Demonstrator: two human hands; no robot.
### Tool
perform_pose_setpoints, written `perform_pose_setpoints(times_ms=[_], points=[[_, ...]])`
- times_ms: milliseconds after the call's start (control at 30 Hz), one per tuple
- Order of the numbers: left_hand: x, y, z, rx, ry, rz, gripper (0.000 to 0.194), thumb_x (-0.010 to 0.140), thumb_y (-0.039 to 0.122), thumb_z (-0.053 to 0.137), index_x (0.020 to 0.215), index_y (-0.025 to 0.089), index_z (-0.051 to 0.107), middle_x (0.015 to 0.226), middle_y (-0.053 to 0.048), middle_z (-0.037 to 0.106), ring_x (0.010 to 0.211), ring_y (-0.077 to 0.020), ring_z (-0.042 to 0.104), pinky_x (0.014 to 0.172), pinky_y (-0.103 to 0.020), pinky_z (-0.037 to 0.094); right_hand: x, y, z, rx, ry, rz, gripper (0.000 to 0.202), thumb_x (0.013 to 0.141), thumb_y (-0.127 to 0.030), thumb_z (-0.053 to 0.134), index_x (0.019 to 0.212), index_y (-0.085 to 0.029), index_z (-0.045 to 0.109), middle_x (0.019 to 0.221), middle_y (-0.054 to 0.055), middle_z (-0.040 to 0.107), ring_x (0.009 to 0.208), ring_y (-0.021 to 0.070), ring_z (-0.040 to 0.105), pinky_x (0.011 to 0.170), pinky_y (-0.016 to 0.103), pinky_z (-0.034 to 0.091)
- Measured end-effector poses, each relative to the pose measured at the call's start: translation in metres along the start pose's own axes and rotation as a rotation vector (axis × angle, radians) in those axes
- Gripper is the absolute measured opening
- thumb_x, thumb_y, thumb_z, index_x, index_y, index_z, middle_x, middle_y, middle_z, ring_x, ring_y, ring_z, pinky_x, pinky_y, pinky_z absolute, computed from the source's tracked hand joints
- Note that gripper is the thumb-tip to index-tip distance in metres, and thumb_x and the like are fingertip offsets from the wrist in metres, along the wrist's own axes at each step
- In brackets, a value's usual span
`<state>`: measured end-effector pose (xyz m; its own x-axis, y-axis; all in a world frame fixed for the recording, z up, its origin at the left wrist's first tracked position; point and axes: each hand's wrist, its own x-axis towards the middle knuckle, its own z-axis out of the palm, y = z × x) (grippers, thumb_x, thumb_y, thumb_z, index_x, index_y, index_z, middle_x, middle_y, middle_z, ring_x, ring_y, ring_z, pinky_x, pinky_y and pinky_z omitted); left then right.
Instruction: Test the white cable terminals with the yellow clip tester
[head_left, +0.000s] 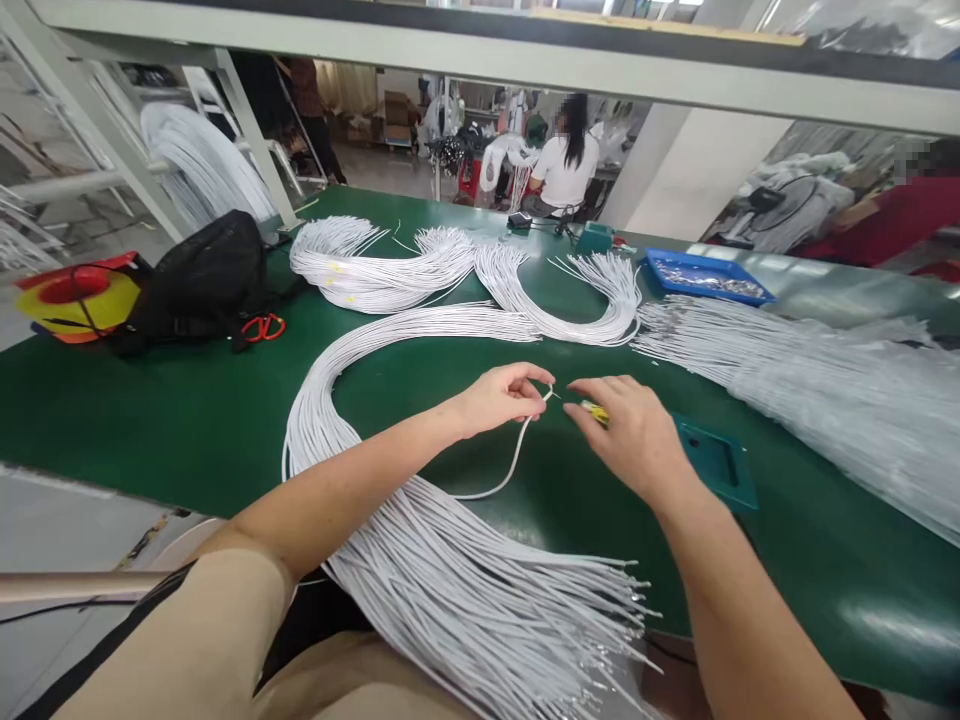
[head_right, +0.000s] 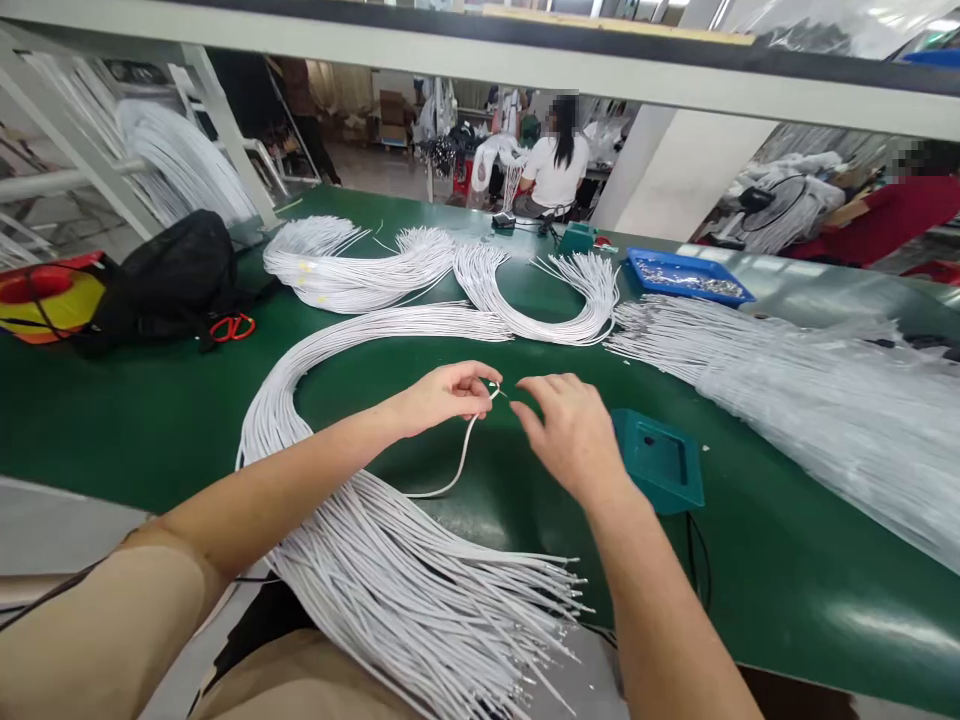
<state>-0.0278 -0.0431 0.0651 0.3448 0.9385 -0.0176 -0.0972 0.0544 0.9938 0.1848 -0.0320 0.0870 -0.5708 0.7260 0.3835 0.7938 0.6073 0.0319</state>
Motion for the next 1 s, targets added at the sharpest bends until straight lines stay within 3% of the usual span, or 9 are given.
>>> perform_pose_setpoints(times_ms=[167, 300, 367, 433, 500, 600, 800, 933, 1000], points=[[0.018, -0.027, -0.014, -0.026, 0.141, -0.062, 0.038, 0.073, 0.012, 0.069, 0.110, 0.014, 0.061, 0.073, 0.000, 0.065, 0.067, -0.0103, 0.062, 0.064, -0.025, 0.045, -0.021, 0.092, 0.027, -0.132, -0.463, 0.336, 0.078, 0.066, -0.052, 0.070, 0.136, -0.021, 0.055, 0.141, 0.016, 0.055, 0.127, 0.0424, 0.051, 0.100, 0.061, 0.041], [0.018, -0.045, -0.023, -0.072, 0.180, -0.093, 0.038, 0.072, 0.014, 0.071, 0.109, 0.015, 0.061, 0.074, 0.000, 0.066, 0.068, -0.0101, 0.064, 0.063, -0.023, 0.046, -0.042, 0.118, 0.030, -0.171, -0.625, 0.354, 0.097, 0.067, -0.054, 0.069, 0.152, -0.025, 0.033, 0.159, 0.014, 0.031, 0.142, 0.0380, 0.035, 0.110, 0.057, 0.036], [0.017, -0.048, -0.024, -0.063, 0.218, -0.091, 0.040, 0.071, 0.016, 0.073, 0.109, 0.016, 0.061, 0.073, 0.001, 0.066, 0.068, -0.0109, 0.065, 0.063, -0.023, 0.047, -0.045, 0.113, 0.024, -0.221, -0.685, 0.336, 0.103, 0.062, -0.050, 0.075, 0.153, -0.027, 0.032, 0.161, 0.016, 0.025, 0.145, 0.0406, 0.030, 0.110, 0.060, 0.033], [0.016, -0.050, -0.025, -0.017, 0.242, -0.067, 0.042, 0.069, 0.018, 0.074, 0.109, 0.016, 0.062, 0.073, 0.002, 0.065, 0.067, -0.0110, 0.066, 0.066, -0.024, 0.048, -0.044, 0.104, 0.017, -0.254, -0.709, 0.295, 0.102, 0.061, -0.044, 0.078, 0.152, -0.026, 0.035, 0.156, 0.018, 0.033, 0.141, 0.0413, 0.035, 0.109, 0.059, 0.035], [0.015, -0.051, -0.025, 0.033, 0.236, -0.041, 0.043, 0.070, 0.020, 0.074, 0.111, 0.016, 0.062, 0.076, 0.002, 0.066, 0.070, -0.0110, 0.067, 0.073, -0.026, 0.050, -0.041, 0.094, 0.013, -0.241, -0.688, 0.240, 0.097, 0.062, -0.040, 0.078, 0.150, -0.024, 0.039, 0.149, 0.020, 0.041, 0.136, 0.0392, 0.042, 0.107, 0.052, 0.039], [0.013, -0.052, -0.025, 0.098, 0.206, 0.006, 0.042, 0.073, 0.023, 0.073, 0.113, 0.017, 0.062, 0.078, 0.001, 0.067, 0.074, -0.0130, 0.068, 0.081, -0.030, 0.051, -0.036, 0.079, 0.012, -0.222, -0.646, 0.173, 0.090, 0.063, -0.037, 0.077, 0.146, -0.024, 0.045, 0.145, 0.020, 0.043, 0.131, 0.0399, 0.046, 0.103, 0.052, 0.041], [0.011, -0.052, -0.023, 0.164, 0.203, 0.082, 0.039, 0.075, 0.025, 0.071, 0.112, 0.017, 0.063, 0.081, -0.002, 0.068, 0.074, -0.0156, 0.069, 0.078, -0.032, 0.053, -0.019, 0.037, 0.021, -0.136, -0.580, -0.027, 0.082, 0.060, -0.030, 0.078, 0.137, -0.023, 0.053, 0.139, 0.019, 0.047, 0.124, 0.0386, 0.048, 0.102, 0.053, 0.040], [0.010, -0.050, -0.022, 0.239, 0.219, 0.098, 0.038, 0.076, 0.025, 0.068, 0.113, 0.017, 0.064, 0.082, -0.003, 0.068, 0.076, -0.0160, 0.068, 0.078, -0.031, 0.053, -0.001, 0.017, 0.016, -0.017, -0.616, 0.014, 0.081, 0.058, -0.031, 0.083, 0.134, -0.022, 0.058, 0.143, 0.020, 0.045, 0.131, 0.0414, 0.044, 0.109, 0.058, 0.032], [0.008, -0.049, -0.021, 0.296, 0.227, 0.104, 0.037, 0.077, 0.025, 0.067, 0.113, 0.018, 0.065, 0.083, -0.003, 0.068, 0.076, -0.0156, 0.067, 0.077, -0.030, 0.052, 0.011, 0.009, 0.012, 0.158, -0.578, 0.076, 0.075, 0.066, -0.038, 0.080, 0.136, -0.022, 0.057, 0.148, 0.018, 0.043, 0.136, 0.0392, 0.041, 0.110, 0.056, 0.033]])
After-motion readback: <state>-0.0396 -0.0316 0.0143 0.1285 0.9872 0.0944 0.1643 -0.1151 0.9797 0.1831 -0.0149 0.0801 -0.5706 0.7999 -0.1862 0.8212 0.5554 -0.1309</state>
